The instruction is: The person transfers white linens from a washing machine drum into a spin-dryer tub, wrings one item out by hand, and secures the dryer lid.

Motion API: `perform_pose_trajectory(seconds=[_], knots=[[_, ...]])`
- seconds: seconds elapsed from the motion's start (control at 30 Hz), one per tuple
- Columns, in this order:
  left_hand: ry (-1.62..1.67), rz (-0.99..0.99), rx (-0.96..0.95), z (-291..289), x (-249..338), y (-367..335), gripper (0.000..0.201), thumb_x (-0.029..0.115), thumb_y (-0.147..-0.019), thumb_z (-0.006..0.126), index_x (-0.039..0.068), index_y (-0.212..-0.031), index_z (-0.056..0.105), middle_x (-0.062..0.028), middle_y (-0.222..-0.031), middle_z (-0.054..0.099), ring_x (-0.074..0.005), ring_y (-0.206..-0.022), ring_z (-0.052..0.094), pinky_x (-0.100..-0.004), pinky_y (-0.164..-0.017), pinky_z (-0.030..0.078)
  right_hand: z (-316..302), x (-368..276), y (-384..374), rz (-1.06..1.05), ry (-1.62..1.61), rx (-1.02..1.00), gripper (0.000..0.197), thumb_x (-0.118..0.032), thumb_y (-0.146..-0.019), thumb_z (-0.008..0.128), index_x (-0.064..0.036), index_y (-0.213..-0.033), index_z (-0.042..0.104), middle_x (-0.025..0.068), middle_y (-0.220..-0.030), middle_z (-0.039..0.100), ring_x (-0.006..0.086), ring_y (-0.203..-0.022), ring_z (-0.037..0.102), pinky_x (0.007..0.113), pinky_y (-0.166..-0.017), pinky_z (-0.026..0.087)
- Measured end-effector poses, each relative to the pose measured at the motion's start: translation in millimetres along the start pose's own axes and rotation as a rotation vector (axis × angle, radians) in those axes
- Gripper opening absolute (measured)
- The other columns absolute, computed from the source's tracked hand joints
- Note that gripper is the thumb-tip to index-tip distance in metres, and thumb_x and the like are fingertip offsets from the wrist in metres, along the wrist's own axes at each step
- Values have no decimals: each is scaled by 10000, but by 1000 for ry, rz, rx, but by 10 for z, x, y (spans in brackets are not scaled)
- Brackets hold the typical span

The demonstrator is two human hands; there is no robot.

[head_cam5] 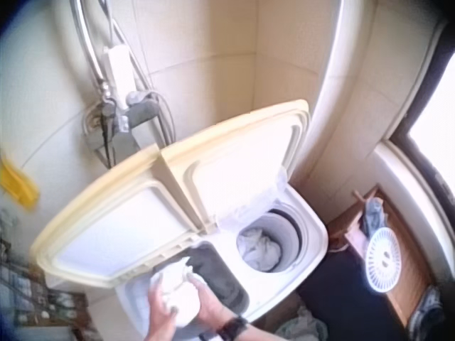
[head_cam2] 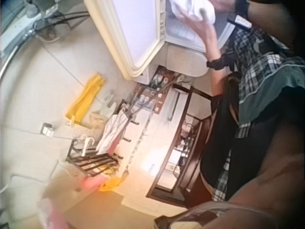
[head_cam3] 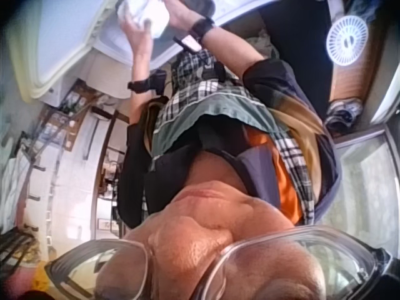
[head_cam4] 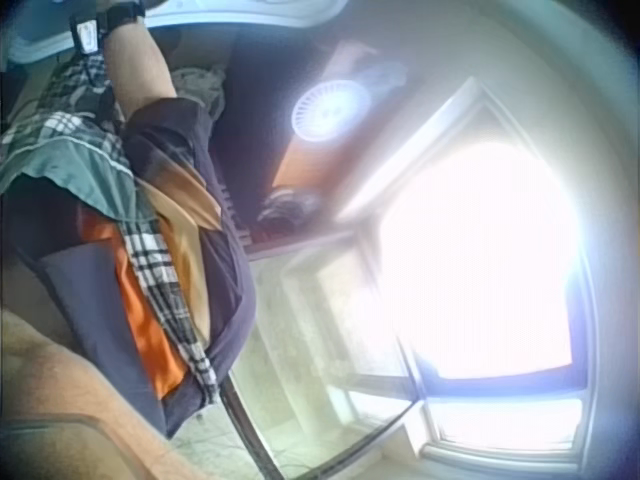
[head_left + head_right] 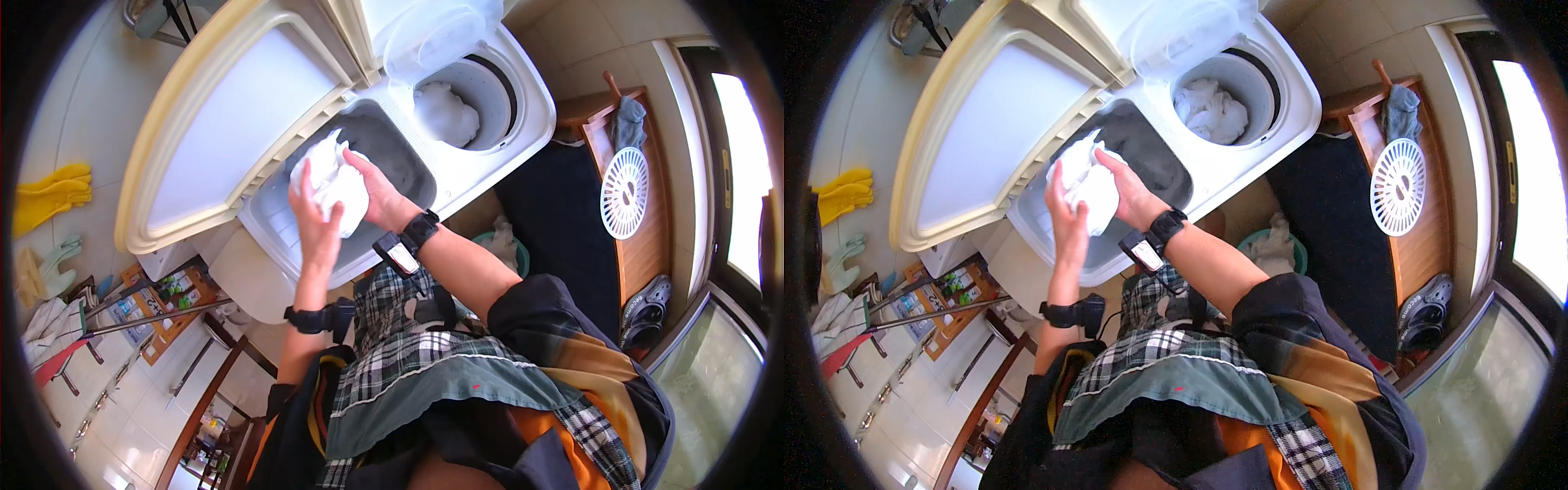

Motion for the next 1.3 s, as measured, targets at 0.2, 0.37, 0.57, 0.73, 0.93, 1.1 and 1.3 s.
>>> perform_pose_trajectory(seconds=[0.2,0.37,0.57,0.73,0.93,1.1,1.3], knots=[[-140,92,99,185,-62,-88,619,440,-759,783,61,-1203,578,-161,-1192,479,-345,-1121,509,-427,-976,404,-54,115,-113,85,-73,77,390,-437,-915,618,-81,-1074,613,54,-977,664,214,-888,644,352,-815,534],[-108,96,215,245,-130,-272,378,361,-792,759,59,-972,618,-147,-975,562,-354,-906,556,-421,-804,449,-123,98,-220,-71,32,168,336,-387,-934,585,-82,-1072,610,66,-968,659,227,-848,652,359,-787,547],[89,-118,236,226,-354,-396,290,303,-885,669,15,-920,661,-144,-898,642,-295,-816,615,-369,-750,476,-86,25,-277,-233,235,492,220,-174,-908,593,17,-1015,620,109,-960,655,226,-818,664,368,-702,560],[365,-455,200,234,-560,-500,434,384,-942,595,-38,-891,684,-96,-878,704,-213,-760,637,-342,-711,486,-169,-12,-304,-328,465,589,203,-142,-851,610,45,-921,651,104,-860,679,173,-724,646,343,-629,521],[997,-819,-210,-172,-600,-410,585,435,-893,659,-24,-1229,526,-123,-1188,597,-253,-1140,561,-359,-996,420,-92,-219,-44,-56,433,263,419,-231,-851,679,-16,-1180,535,99,-1088,630,239,-990,628,398,-816,513],[-301,-2,-85,-444,-472,-279,542,130,-673,846,40,-1136,580,-126,-1300,512,-260,-1220,479,-398,-1022,399,105,-517,169,-182,1027,165,458,-112,-799,719,-48,-1211,529,107,-1128,602,261,-1044,597,388,-883,493],[213,-40,166,-723,127,-177,362,-41,-753,688,12,-1103,615,-95,-1102,630,-188,-1054,585,-324,-924,452,366,-1003,524,-700,2257,316,655,-32,-676,692,-175,-1286,502,166,-1214,514,396,-1042,576,454,-865,496]])
Point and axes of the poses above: each hand's wrist, its own y-axis away from the middle knuckle, its own z-axis out of the palm, x = y × z, the point moved 3 cm from there along -y, towards the middle knuckle
